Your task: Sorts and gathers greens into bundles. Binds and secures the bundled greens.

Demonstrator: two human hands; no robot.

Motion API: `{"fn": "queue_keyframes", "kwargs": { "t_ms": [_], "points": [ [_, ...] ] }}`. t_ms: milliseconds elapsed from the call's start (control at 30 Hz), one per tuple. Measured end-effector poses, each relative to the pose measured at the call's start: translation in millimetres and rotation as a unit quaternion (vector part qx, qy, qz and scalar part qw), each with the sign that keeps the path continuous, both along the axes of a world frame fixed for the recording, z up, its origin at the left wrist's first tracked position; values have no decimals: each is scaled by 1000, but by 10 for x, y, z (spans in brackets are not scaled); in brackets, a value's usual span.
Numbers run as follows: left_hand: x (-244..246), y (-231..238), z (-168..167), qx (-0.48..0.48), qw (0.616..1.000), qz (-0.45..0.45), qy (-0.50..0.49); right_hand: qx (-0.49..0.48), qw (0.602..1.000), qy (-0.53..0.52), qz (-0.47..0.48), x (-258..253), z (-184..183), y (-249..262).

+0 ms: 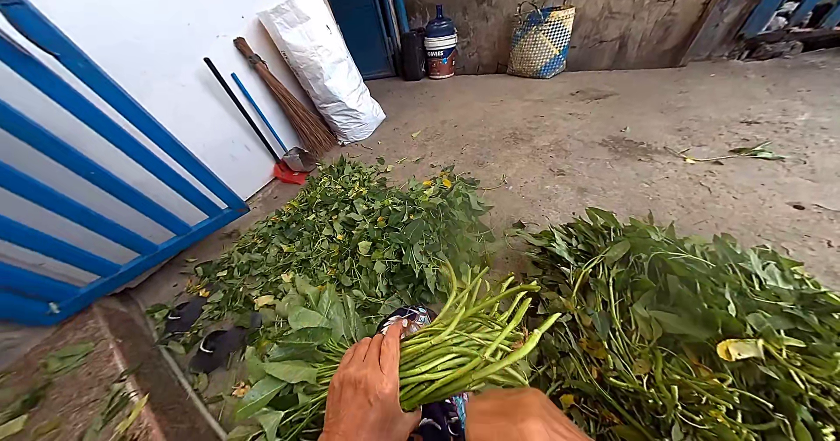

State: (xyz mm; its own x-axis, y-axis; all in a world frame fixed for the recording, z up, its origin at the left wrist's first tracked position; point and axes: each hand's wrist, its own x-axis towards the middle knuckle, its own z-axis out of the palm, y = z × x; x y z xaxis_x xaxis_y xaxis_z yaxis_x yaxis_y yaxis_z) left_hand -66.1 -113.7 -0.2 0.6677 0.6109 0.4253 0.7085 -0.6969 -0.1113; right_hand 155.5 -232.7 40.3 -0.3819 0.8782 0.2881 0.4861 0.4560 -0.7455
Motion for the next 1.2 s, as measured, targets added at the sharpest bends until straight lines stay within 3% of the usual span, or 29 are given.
{"fn": "queue_keyframes", "kwargs": {
  "t_ms": [100, 167, 267, 433, 600, 800, 1000, 1200],
  "points": [
    [11, 16, -2, 2, 1000, -18, 3, 209, 951, -158, -165, 46, -32, 385],
    [-9, 33, -20, 6, 999, -35, -9, 190, 941, -224, -165, 146, -120, 611],
    [-45, 54, -52, 4, 998, -56, -24, 127, 962, -210, -119, 275, -184, 832],
    [-64, 65, -70, 0, 998, -60, -1, 220, 944, -180, -170, 120, -202, 761],
    [-84, 101, -54, -17, 998, -59, 0, 160, 969, -171, -79, 135, -291, 481],
    [-43, 118, -21, -29, 997, -71, 16, 164, 954, -230, -98, 130, -298, 385],
    [-4, 121, -10, -31, 995, -90, 4, 71, 980, -146, -112, 266, -180, 429],
    [35, 128, -32, -56, 995, -74, -26, 26, 975, -179, -128, 308, -124, 594]
  ]
}}
